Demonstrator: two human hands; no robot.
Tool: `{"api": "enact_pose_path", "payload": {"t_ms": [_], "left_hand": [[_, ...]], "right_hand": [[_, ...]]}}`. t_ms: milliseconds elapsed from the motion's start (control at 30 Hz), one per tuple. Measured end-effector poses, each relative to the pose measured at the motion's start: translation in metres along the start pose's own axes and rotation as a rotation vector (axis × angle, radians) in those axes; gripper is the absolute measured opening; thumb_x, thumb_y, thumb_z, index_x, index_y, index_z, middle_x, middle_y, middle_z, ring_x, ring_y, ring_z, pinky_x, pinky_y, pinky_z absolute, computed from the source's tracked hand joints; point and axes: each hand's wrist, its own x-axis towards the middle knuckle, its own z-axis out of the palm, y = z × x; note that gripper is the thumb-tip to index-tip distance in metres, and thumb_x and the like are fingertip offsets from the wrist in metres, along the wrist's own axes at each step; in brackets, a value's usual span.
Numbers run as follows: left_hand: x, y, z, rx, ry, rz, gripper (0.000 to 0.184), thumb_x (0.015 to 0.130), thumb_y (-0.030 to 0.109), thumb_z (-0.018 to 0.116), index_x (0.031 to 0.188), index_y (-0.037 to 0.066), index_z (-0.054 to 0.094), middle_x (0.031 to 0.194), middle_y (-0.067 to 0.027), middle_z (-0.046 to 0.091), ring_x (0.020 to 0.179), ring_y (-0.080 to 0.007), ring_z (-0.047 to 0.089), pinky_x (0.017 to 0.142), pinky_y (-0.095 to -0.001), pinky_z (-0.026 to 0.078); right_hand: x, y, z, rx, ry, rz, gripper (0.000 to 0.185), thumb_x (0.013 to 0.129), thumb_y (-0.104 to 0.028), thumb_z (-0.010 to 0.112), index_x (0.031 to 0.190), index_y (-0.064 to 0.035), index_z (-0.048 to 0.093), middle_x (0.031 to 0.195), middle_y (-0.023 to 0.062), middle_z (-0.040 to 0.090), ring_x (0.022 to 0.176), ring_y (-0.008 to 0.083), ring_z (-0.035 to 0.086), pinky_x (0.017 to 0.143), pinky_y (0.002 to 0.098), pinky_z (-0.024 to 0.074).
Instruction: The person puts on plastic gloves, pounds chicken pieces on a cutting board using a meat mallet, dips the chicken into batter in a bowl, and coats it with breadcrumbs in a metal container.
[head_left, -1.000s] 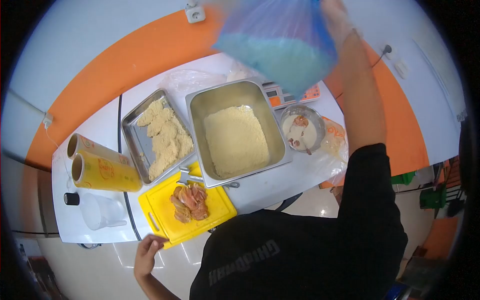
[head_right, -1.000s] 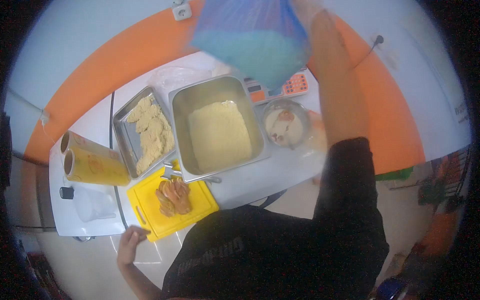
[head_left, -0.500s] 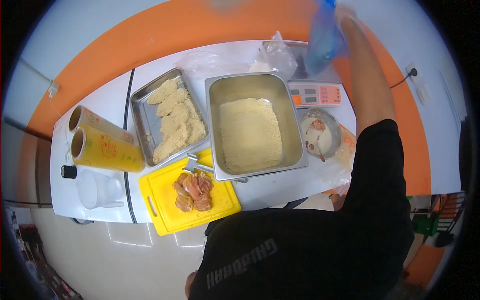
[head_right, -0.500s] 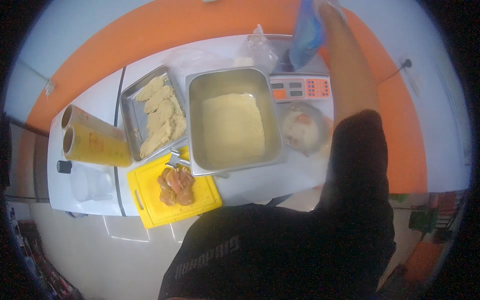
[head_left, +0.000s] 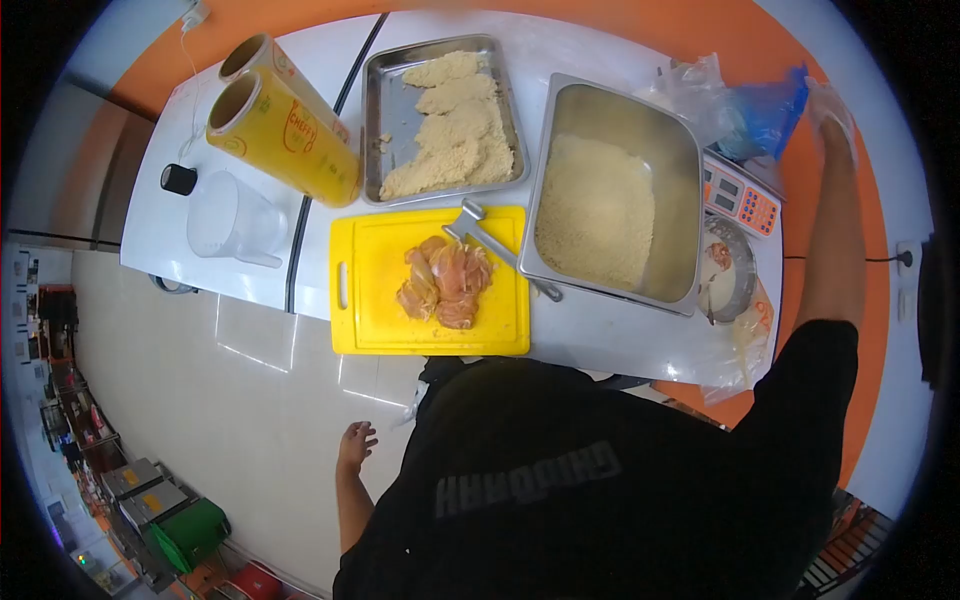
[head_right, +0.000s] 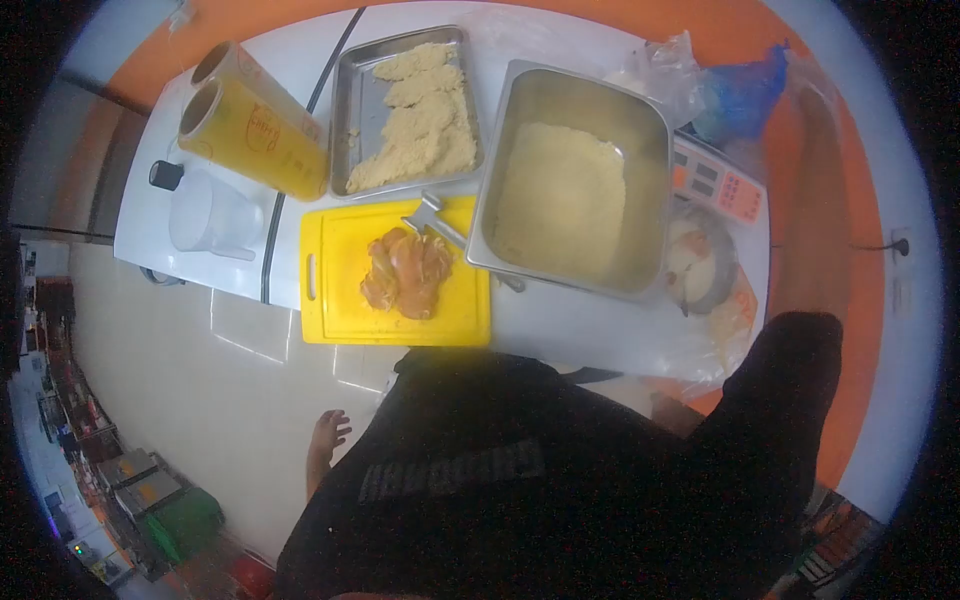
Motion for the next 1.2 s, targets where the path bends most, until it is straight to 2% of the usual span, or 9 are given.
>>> {"api": "enact_pose_path", "payload": {"t_ms": [133,333,433,500,567,667,967,1067,1200], "left_hand": [[0.006,0.002,0.006,0.015,0.001,0.041,0.039,0.095,0.036,0.052,0.121,0.007,0.053,0.113,-0.0118,0.064,0.095,-0.0239,0.065,0.072,-0.0358,0.048],[0.018,0.008,0.013,0.017,-0.022,0.162,0.04,0.095,0.033,0.054,0.119,0.001,0.054,0.106,-0.0143,0.064,0.09,-0.0234,0.065,0.068,-0.0309,0.049],[0.027,0.024,0.008,0.0,-0.042,0.242,0.038,0.095,0.028,0.056,0.117,-0.002,0.055,0.103,-0.0144,0.063,0.091,-0.0234,0.064,0.074,-0.0328,0.053],[0.045,0.03,0.001,0.01,-0.061,0.28,0.036,0.095,0.027,0.056,0.116,-0.003,0.056,0.103,-0.0143,0.063,0.093,-0.0236,0.063,0.078,-0.0338,0.054],[0.047,0.043,-0.009,0.059,-0.083,0.305,0.033,0.095,0.024,0.056,0.114,-0.003,0.057,0.105,-0.0148,0.062,0.097,-0.0232,0.062,0.082,-0.0343,0.055],[0.059,0.044,-0.034,0.083,-0.091,0.338,0.033,0.095,0.024,0.056,0.114,-0.004,0.058,0.105,-0.0152,0.062,0.098,-0.0226,0.062,0.082,-0.0342,0.055],[0.093,-0.055,-0.129,0.194,-0.061,0.148,0.035,0.094,0.026,0.056,0.113,-0.004,0.058,0.099,-0.0156,0.065,0.088,-0.0219,0.064,0.076,-0.0326,0.054],[0.11,-0.078,-0.16,0.17,-0.072,0.102,0.036,0.094,0.026,0.056,0.113,-0.004,0.058,0.095,-0.0153,0.065,0.082,-0.0214,0.064,0.074,-0.032,0.054],[0.13,-0.075,-0.18,0.141,-0.076,0.157,0.034,0.094,0.025,0.056,0.113,-0.003,0.058,0.097,-0.0137,0.064,0.085,-0.0206,0.062,0.074,-0.0318,0.053]], "right_hand": [[-0.071,-0.03,-0.049,0.41,0.179,-0.13,0.061,0.091,-0.052,0.046,0.132,-0.0069,0.053,0.128,0.0136,0.058,0.11,0.027,0.057,0.098,0.0402,0.0397],[-0.339,-0.172,-0.118,1.096,-0.086,-0.566,0.05,0.092,-0.043,0.055,0.124,-0.0046,0.057,0.102,0.0072,0.062,0.089,0.0175,0.056,0.085,0.0313,0.0444],[-0.415,-0.229,-0.072,0.926,-0.376,-0.807,0.032,0.095,-0.027,0.058,0.116,-0.0032,0.061,0.102,0.0119,0.064,0.089,0.0242,0.06,0.084,0.0362,0.0474],[-0.473,-0.285,-0.01,1.168,-0.33,-0.98,0.024,0.094,-0.025,0.053,0.1,-0.0048,0.065,0.097,0.0142,0.065,0.092,0.0303,0.062,0.081,0.0447,0.0488],[-0.509,-0.334,0.002,0.706,-0.699,-1.094,0.014,0.088,-0.016,0.057,0.096,-0.0046,0.061,0.094,0.0149,0.062,0.099,0.0299,0.06,0.086,0.04,0.0475],[-0.55,-0.362,0.049,0.478,-0.262,-1.409,0.014,0.082,-0.016,0.057,0.093,-0.0085,0.061,0.092,0.0129,0.062,0.105,0.0276,0.057,0.087,0.0385,0.0475],[-0.554,-0.368,0.051,0.537,-0.245,-1.159,0.019,0.083,-0.012,0.057,0.1,-0.0097,0.064,0.102,0.0075,0.063,0.103,0.0229,0.06,0.087,0.0348,0.0489],[-0.542,-0.379,0.014,1.071,-0.46,-0.696,0.019,0.092,-0.011,0.051,0.107,-0.0088,0.061,0.103,0.0062,0.061,0.096,0.0208,0.062,0.083,0.0323,0.0509],[-0.537,-0.401,0.001,1.893,-0.806,0.263,0.021,0.097,-0.012,0.045,0.113,-0.0067,0.057,0.105,0.008,0.061,0.088,0.0181,0.064,0.078,0.0298,0.0526]]}}
